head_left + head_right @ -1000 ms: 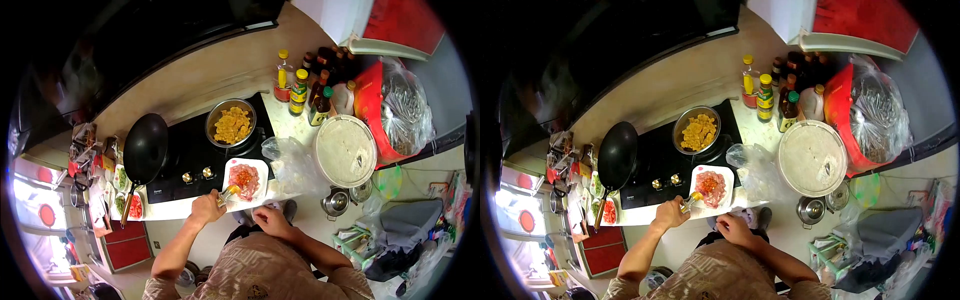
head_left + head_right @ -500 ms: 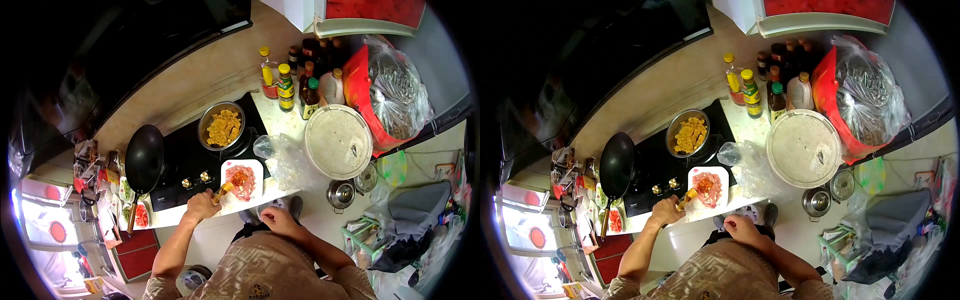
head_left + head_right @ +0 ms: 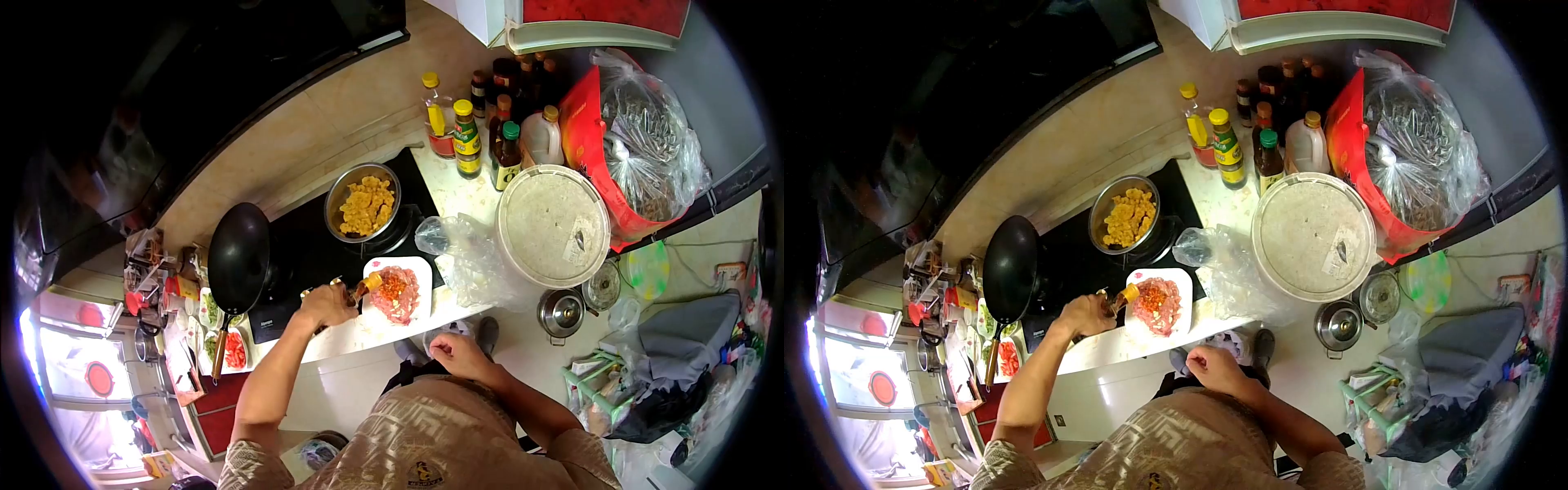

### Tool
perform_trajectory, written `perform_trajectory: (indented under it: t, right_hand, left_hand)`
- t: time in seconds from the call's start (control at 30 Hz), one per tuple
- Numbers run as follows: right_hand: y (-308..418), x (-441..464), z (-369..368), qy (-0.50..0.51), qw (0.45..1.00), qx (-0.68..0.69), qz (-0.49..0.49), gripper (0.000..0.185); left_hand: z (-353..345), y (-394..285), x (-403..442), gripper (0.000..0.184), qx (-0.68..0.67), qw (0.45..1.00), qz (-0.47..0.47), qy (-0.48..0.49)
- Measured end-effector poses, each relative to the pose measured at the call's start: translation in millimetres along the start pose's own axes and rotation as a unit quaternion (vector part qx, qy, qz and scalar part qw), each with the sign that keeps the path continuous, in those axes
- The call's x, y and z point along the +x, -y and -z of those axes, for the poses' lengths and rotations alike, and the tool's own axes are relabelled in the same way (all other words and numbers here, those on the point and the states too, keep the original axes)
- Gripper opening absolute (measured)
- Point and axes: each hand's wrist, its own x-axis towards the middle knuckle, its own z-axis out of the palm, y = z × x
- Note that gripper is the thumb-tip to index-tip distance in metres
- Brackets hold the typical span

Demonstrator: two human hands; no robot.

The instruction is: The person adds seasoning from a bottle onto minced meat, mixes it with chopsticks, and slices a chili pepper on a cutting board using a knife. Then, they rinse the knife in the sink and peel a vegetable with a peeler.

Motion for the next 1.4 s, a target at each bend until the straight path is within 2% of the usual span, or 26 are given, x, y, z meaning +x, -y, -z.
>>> perform_trajectory:
  t: [0.13,0.4,0.63,0.73,0.77,0.9,1.03,1.23,1.4]
  right_hand:
    - [-2.3,-0.4,1.8,0.004,1.0,0.001,0.0,0.016]
    - [-7.0,-6.6,8.7,-0.021,1.0,0.005,-0.006,0.016]
    - [-16.7,-7.6,7.6,-0.024,1.0,-0.001,-0.007,0.017]
    - [-17.2,-5.3,7.9,-0.026,1.0,0.002,-0.011,0.018]
    - [-16.5,-4.1,8.3,-0.027,1.0,0.004,-0.013,0.018]
    - [-8.7,-1.5,11.7,-0.015,1.0,-0.004,-0.014,0.018]
    - [-11.5,-0.9,14.0,-0.016,1.0,-0.001,-0.008,0.018]
    - [-19.3,-2.2,7.9,-0.023,1.0,-0.013,-0.003,0.017]
    - [-13.8,1.1,9.4,-0.019,1.0,-0.014,-0.011,0.017]
  left_hand:
    - [32.5,-14.7,8.4,0.054,0.077,0.997,-0.009,0.026]
    - [42.5,-27.0,3.0,0.055,0.155,0.984,-0.036,0.08]
    - [32.6,-27.3,6.0,0.059,0.179,0.978,-0.024,0.103]
    - [38.0,-25.4,14.0,0.059,0.137,0.986,-0.012,0.097]
    - [33.4,-25.0,13.6,0.058,0.14,0.987,-0.031,0.066]
    - [50.3,-40.7,3.6,0.061,0.139,0.984,-0.008,0.115]
    - [43.5,-39.2,-8.1,0.062,0.176,0.975,-0.039,0.132]
    - [32.6,-38.8,-3.0,0.064,0.183,0.975,-0.053,0.117]
    - [36.6,-33.6,2.1,0.059,0.157,0.985,-0.034,0.067]
